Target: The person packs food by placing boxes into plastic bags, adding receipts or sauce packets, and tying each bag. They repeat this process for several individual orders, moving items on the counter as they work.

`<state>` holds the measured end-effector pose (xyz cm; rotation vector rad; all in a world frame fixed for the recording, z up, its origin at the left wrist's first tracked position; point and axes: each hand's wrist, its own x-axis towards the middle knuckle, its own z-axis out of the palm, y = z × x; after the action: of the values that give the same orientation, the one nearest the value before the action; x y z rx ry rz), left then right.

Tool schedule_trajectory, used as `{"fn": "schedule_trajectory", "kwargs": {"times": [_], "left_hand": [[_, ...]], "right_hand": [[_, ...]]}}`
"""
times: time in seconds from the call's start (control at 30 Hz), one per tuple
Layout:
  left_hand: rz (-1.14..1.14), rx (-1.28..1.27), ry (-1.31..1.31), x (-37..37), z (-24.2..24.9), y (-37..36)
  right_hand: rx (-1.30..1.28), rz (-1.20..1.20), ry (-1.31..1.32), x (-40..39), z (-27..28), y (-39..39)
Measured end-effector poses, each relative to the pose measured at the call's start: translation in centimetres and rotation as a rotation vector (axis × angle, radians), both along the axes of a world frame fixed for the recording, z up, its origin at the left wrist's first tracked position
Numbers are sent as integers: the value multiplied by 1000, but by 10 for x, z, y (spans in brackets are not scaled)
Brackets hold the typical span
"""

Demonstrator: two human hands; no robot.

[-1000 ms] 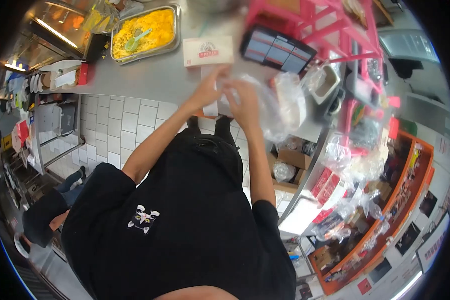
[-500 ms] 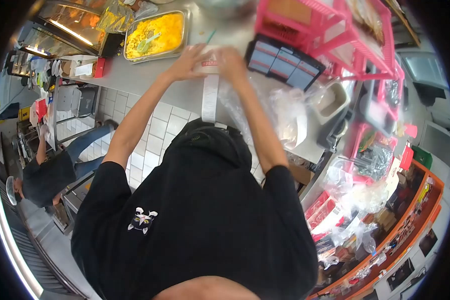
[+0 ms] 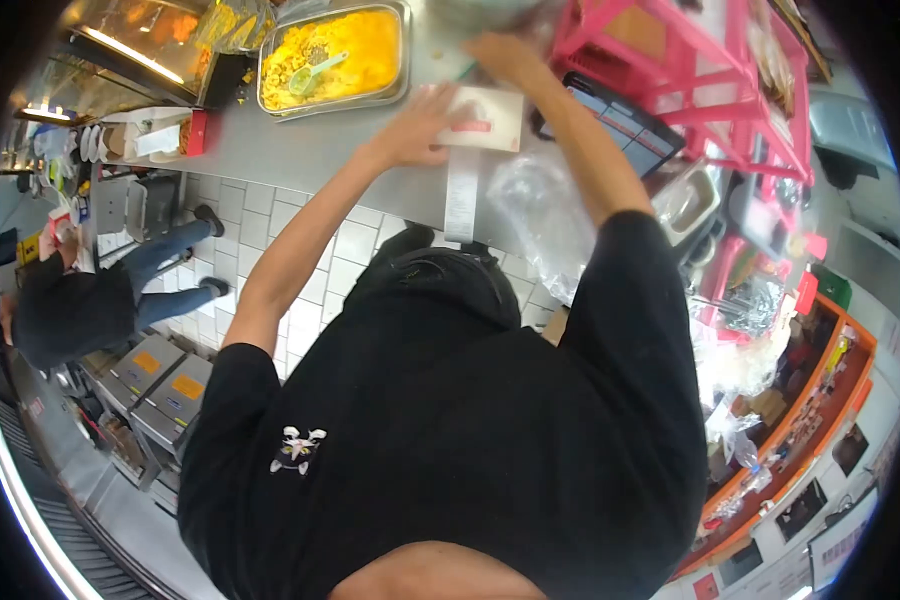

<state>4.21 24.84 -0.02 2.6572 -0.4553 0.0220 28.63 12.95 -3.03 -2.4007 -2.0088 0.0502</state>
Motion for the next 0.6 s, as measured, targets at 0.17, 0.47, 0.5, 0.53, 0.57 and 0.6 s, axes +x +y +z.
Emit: {"fn": "schedule_trajectory", "kwargs": {"times": [0.17,0.47,0.5,0.53,0.57,0.6], "left_hand": [[88,75,-152,-12,-3,-22],[29,-128,-176,7,-12,-2],[32,-138,-162,9,-21,0],[33,-151,-149,11,-31,0],[29,-154,-154,12,-30,1],[50,-180,-102,11,-28,0]], "right_hand": [[165,63,147,-15,-14,-17],[37,53,-37,-2,8,-9],[37,52,-39,-4,14,-14],[172,-44,-43,-8,19,-22],[307,-141,-51,-14,28,-31],[298,-141,-54,-34,42,-38]]}}
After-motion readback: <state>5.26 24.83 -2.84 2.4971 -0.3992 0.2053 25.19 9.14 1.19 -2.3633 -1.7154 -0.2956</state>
